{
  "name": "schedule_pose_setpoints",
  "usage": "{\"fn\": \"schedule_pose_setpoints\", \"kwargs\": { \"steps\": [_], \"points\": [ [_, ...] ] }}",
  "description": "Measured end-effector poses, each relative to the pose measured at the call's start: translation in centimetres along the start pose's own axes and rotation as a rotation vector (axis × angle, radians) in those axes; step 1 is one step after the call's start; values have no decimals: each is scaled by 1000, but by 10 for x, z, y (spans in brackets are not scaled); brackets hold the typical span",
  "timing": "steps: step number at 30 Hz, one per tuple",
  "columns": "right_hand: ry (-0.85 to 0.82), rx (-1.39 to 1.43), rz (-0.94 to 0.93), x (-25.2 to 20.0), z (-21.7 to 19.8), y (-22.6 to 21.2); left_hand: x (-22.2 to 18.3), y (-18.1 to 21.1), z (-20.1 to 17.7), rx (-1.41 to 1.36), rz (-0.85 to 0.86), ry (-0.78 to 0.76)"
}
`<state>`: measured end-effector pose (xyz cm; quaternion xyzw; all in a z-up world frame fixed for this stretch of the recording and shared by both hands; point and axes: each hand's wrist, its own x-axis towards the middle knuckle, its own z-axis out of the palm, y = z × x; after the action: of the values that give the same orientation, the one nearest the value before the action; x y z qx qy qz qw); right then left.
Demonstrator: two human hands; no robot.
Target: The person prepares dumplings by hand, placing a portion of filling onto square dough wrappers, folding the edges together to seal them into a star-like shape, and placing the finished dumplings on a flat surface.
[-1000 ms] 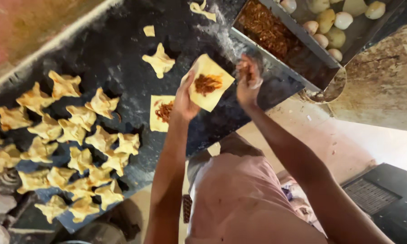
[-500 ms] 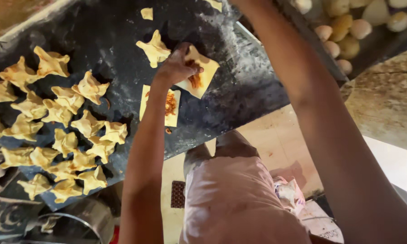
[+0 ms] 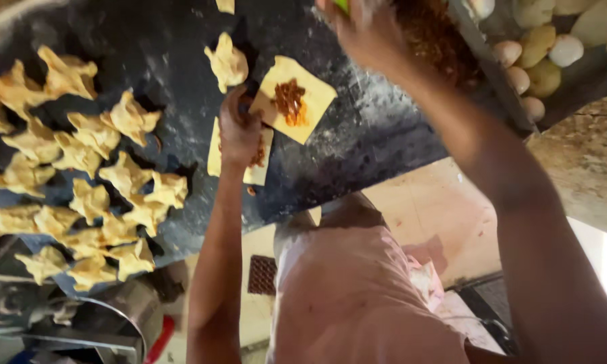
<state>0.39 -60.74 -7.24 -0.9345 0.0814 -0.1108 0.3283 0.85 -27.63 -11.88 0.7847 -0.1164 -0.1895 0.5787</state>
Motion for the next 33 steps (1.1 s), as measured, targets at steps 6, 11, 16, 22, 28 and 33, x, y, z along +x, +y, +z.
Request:
{"fn": "schedule_pose_setpoints", "kwargs": {
  "steps": [6,11,16,22,28,33],
  "points": [
    [-266,104,-53,-124,12,-87,-7,-4,-10,28,-79,191],
    [-184,15,-291,-129,39,-104,-11,8,-2,103,7,290],
    [-165,-224,-305,-115,59,-101,-10,11,7,121,54,395],
    [-296,-229,-273,-129,42,-91,-9,3,7,163,-28,285],
    [-113,-437,-449,-210,-23,-54,-32,17,1,-299,41,24],
    [-188,-374,-304,-245,-58,-30,-56,73,13,-560,-94,-106]
  ]
}}
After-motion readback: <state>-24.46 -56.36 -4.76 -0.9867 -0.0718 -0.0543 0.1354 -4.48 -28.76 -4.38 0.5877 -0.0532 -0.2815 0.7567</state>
